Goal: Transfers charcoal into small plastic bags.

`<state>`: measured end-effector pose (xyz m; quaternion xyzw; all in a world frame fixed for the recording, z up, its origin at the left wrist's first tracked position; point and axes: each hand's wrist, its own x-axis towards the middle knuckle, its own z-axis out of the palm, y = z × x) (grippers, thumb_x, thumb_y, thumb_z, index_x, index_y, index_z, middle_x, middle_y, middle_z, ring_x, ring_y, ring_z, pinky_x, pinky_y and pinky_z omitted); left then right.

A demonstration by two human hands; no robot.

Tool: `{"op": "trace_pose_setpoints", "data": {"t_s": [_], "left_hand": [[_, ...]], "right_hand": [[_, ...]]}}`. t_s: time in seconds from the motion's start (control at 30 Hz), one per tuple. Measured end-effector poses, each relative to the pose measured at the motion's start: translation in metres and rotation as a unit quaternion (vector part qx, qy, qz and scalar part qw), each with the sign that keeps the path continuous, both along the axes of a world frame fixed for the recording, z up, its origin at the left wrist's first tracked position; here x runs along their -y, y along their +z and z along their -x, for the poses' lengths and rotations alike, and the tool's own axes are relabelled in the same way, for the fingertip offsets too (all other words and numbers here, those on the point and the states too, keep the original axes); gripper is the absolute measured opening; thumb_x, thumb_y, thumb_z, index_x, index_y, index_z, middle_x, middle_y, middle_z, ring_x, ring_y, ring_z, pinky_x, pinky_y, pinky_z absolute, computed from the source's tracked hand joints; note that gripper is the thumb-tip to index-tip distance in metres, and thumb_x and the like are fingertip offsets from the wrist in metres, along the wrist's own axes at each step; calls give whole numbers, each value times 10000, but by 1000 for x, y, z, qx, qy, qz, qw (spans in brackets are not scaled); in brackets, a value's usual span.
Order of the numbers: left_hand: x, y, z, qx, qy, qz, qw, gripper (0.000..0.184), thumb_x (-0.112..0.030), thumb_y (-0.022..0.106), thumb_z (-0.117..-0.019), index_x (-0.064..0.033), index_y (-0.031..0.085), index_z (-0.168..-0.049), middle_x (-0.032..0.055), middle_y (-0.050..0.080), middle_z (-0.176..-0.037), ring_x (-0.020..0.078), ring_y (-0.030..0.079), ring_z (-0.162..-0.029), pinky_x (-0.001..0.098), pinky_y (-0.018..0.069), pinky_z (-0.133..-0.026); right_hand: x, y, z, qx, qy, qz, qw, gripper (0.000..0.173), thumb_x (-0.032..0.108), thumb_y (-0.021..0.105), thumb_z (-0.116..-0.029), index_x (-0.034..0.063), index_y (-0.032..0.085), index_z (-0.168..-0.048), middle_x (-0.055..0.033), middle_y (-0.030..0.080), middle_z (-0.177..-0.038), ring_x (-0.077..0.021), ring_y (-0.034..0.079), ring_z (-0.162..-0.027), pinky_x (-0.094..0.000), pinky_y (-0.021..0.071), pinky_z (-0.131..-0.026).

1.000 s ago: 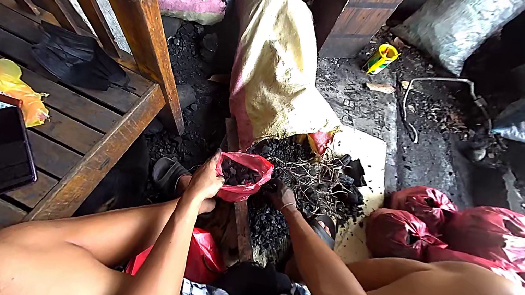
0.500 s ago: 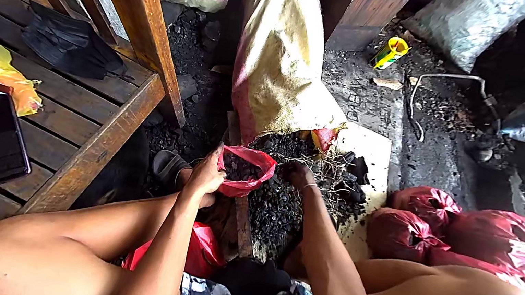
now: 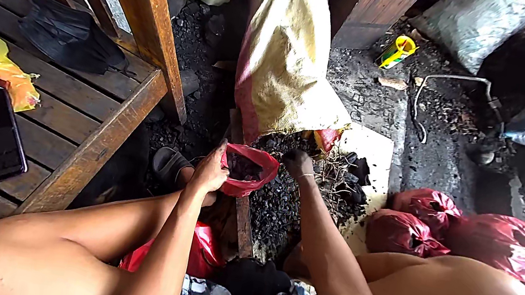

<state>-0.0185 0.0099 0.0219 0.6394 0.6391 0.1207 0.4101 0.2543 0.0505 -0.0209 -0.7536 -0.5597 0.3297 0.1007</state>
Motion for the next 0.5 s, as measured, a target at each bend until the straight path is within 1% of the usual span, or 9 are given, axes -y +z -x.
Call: {"op": "trace_pose_setpoints", "data": {"t_s": [0.07,0.1,0.17,0.2,0.27,0.33,0.4,0.43,0.5], "left_hand": [[-1,-1,-3,-1,-5,3,1000,853,-55,658,-918,-120,217,-1645,156,410,-1608,301,435,-1460,502,348,-1203],[0,0,-4,-4,-7,7,1000,854,-62,658,-919,-121,214,-1646,155,408,-1609,298,437,-1459,498,351,-1202],[2,3,-4,-11,-8,13,1000,848,-83,659,-926,-131,215,-1647,141,400,-1617,285,439,-1459,494,352,-1202],[3,3,-2,-11,-6,11,1000,846,-87,663,-928,-137,220,-1647,133,405,-1615,279,439,-1459,494,353,-1202],[5,1,0,-8,-5,2,1000,849,-78,666,-924,-139,224,-1646,120,398,-1622,272,429,-1467,494,348,-1205],[4,-1,2,-2,-5,-4,1000,854,-60,665,-917,-138,227,-1646,119,393,-1625,274,425,-1469,494,346,-1206],[3,-1,1,-3,-8,-2,1000,857,-60,664,-919,-135,217,-1647,133,395,-1621,281,425,-1468,496,343,-1207],[2,-2,1,-3,-9,0,1000,860,-65,665,-919,-134,213,-1648,142,400,-1616,284,425,-1468,495,342,-1208],[3,-3,2,-3,-7,0,1000,865,-69,668,-913,-130,214,-1647,146,405,-1612,285,422,-1470,499,337,-1210]], "right_hand": [[11,-35,-5,22,10,83,996,350,274,639,-987,66,697,-1263,-205,698,-1254,-383,643,-1212,-614,471,-1051],[17,-50,-1,24,16,97,995,391,286,627,-987,79,667,-1316,-197,688,-1284,-375,636,-1233,-605,472,-1058],[33,-64,14,38,22,110,993,482,341,604,-1006,107,594,-1426,-191,642,-1381,-371,599,-1305,-600,457,-1093],[40,-67,20,42,17,106,993,483,336,607,-1006,111,596,-1434,-193,630,-1400,-373,586,-1321,-600,450,-1101],[48,-73,21,46,6,89,995,414,302,638,-986,101,658,-1348,-193,661,-1343,-366,605,-1291,-583,458,-1092],[47,-68,14,34,2,79,996,373,256,654,-971,92,687,-1304,-187,682,-1308,-355,618,-1271,-566,456,-1098],[38,-56,2,13,-18,62,998,347,238,649,-977,82,696,-1285,-186,699,-1274,-356,637,-1240,-567,464,-1086],[33,-48,-5,-2,-37,41,998,333,244,663,-974,72,708,-1255,-194,712,-1232,-367,655,-1200,-583,478,-1059],[23,-27,-15,-35,-76,-7,996,307,244,723,-955,68,731,-1206,-203,727,-1164,-390,672,-1130,-615,483,-1017]]}}
